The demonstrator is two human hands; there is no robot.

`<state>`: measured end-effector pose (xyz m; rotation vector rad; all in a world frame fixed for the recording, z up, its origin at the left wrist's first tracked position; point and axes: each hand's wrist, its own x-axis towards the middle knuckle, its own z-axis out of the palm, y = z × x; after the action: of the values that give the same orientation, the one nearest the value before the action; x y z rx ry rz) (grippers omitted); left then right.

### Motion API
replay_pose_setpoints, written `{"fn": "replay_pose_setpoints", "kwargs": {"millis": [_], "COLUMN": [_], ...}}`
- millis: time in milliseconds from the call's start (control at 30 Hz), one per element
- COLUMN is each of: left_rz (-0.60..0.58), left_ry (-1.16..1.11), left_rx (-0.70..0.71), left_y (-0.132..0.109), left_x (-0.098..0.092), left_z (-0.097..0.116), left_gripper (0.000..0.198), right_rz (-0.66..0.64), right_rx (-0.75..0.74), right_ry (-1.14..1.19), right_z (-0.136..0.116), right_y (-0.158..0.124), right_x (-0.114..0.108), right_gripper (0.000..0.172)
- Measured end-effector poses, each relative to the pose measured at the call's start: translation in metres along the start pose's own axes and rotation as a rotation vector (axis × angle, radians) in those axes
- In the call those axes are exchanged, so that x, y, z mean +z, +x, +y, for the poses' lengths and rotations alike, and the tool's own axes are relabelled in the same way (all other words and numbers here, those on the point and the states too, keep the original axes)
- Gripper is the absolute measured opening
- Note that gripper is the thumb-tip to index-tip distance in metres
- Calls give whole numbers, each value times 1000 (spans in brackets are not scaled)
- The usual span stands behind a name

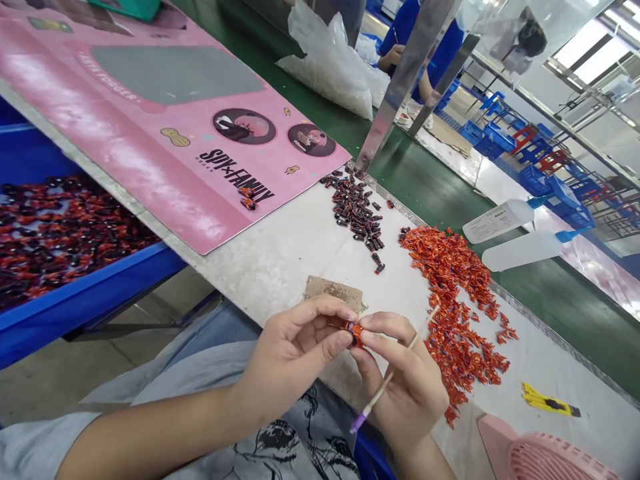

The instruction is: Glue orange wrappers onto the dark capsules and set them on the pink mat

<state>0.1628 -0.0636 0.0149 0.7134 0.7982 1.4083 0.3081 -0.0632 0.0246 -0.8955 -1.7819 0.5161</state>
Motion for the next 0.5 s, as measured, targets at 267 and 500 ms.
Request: {"fn": "replay_pose_setpoints", "kwargs": {"millis": [267, 500], "left_rz": [-27, -256], "left_ry": [75, 478], "left_rx": [72, 450], "left_y": [1, 12], "left_x": [-2, -15], "left_z": [6, 10], "left_gripper": [17, 18], "right_rz": [35, 37], "right_rx": [-185, -179], "right_ry": [-104, -135], "right_z": [6, -1], "right_y": [1, 0], "right_x": [5, 11], "right_gripper": [22, 26]}}
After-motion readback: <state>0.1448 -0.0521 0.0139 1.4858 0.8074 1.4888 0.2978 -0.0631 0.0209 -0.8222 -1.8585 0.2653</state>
